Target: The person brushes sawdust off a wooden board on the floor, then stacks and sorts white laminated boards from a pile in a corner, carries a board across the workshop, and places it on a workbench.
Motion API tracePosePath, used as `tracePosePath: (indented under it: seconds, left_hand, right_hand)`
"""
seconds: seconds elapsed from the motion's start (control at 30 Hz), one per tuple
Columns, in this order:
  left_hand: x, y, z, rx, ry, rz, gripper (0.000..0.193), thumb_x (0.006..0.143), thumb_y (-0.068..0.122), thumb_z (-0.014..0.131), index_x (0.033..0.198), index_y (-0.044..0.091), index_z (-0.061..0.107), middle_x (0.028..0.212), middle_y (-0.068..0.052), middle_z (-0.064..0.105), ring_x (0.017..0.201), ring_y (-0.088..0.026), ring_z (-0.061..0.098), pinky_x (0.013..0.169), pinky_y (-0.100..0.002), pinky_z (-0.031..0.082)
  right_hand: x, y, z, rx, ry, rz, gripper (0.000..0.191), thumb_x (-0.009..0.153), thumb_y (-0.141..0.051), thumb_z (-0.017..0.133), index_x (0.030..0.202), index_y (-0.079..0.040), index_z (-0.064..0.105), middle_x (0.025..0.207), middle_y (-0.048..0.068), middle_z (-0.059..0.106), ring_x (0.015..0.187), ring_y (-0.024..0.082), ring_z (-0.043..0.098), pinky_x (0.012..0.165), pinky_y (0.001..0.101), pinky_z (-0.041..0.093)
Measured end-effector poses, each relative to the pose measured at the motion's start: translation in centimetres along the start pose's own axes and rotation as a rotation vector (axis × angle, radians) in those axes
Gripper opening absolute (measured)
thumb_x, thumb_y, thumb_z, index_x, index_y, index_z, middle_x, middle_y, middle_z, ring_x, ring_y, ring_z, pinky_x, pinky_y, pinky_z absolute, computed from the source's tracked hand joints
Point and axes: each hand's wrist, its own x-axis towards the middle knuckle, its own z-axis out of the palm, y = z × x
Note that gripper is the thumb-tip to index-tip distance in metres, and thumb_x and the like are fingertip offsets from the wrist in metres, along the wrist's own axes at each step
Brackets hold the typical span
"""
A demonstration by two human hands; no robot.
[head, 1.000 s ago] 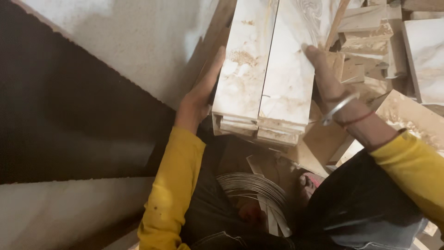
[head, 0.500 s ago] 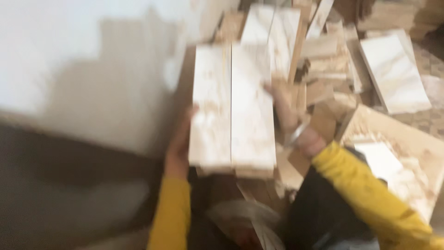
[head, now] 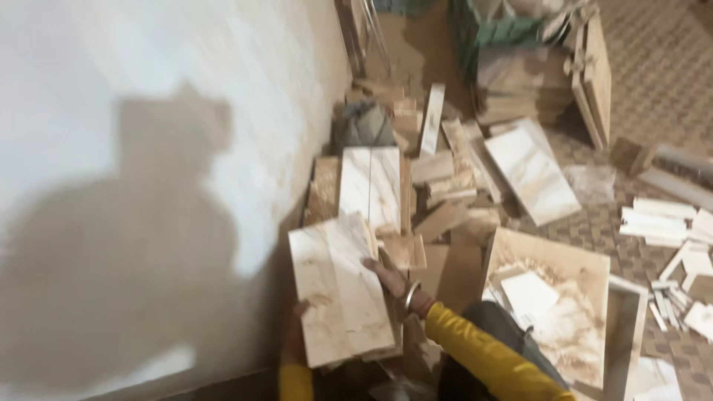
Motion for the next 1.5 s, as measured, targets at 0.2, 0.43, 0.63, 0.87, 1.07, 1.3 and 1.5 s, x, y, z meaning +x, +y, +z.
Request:
tracePosePath:
  seconds: [0.2,0.43,0.63,0.87,1.07,1.3,1.5]
  left_hand:
    - [-8.3,6.2,9.5,0.114,-0.083,-0.004,0.068,0.087,0.046,0.062,0.141,0.007,0.05,0.136,-0.015,0.056,0.121,-0.028,0.054,0.099,-0.041,0.045]
    - [-15.1,16.1,27.6,0.257,-0.247,-0.01,0.076,0.086,0.043,0.064,0.149,0.009,0.041,0.146,-0.013,0.049,0.131,-0.026,0.048,0.106,-0.04,0.04]
    - [-23.9,19.1,40.1,0.386,-0.431,-0.014,0.084,0.084,0.041,0.065,0.156,0.01,0.033,0.155,-0.013,0.043,0.14,-0.025,0.042,0.112,-0.039,0.036]
    - [-26.2,20.9,49.7,0.579,-0.825,0.07,0.094,0.083,0.039,0.066,0.163,0.012,0.024,0.166,-0.011,0.036,0.151,-0.024,0.036,0.12,-0.038,0.031]
    - [-32.2,22.3,59.8,0.439,-0.904,-0.577,0.098,0.079,0.042,0.072,0.161,0.014,0.026,0.155,-0.017,0.044,0.138,-0.034,0.045,0.109,-0.045,0.044]
    - [-38.6,22.1,69.7,0.717,-1.236,-0.64,0.103,0.079,0.042,0.072,0.163,0.017,0.019,0.159,-0.016,0.038,0.141,-0.033,0.042,0.109,-0.046,0.044]
    - [-40.0,15.7,76.6,0.903,-1.415,-0.711,0.1,0.081,0.041,0.071,0.163,0.018,0.02,0.157,-0.014,0.041,0.141,-0.032,0.044,0.11,-0.045,0.044]
  right_hand:
    - [-7.6,-10.1,-1.9,0.175,-0.082,0.0,0.101,0.085,-0.049,0.068,0.162,-0.011,0.015,0.152,0.022,0.046,0.14,0.032,0.046,0.114,0.0414,0.038]
    - [-20.6,-22.2,-6.4,0.339,-0.009,0.06,0.094,0.083,-0.043,0.069,0.161,-0.017,0.023,0.154,0.018,0.051,0.14,0.028,0.05,0.113,0.0388,0.04]
    - [-31.1,-28.1,-10.6,0.749,0.285,-0.115,0.097,0.077,-0.042,0.07,0.16,-0.013,0.028,0.159,0.016,0.043,0.14,0.031,0.047,0.112,0.0434,0.039]
    - [-42.4,-33.0,-13.7,0.957,0.586,0.051,0.08,0.083,-0.053,0.058,0.148,-0.009,0.047,0.132,0.024,0.063,0.112,0.037,0.066,0.094,0.0482,0.055]
    - [-52.5,-38.5,-14.6,1.022,0.823,-0.154,0.075,0.081,-0.06,0.055,0.137,-0.011,0.056,0.123,0.017,0.07,0.107,0.03,0.069,0.091,0.0439,0.057]
    - [-61.0,-36.5,-11.1,1.07,1.02,-0.348,0.088,0.09,-0.073,0.056,0.132,0.004,0.057,0.115,0.023,0.069,0.1,0.034,0.067,0.084,0.0465,0.058]
    - [-65.4,-32.0,-11.2,1.115,1.384,-0.377,0.094,0.07,-0.081,0.045,0.14,-0.019,0.05,0.124,0.011,0.071,0.107,0.024,0.071,0.089,0.0412,0.059]
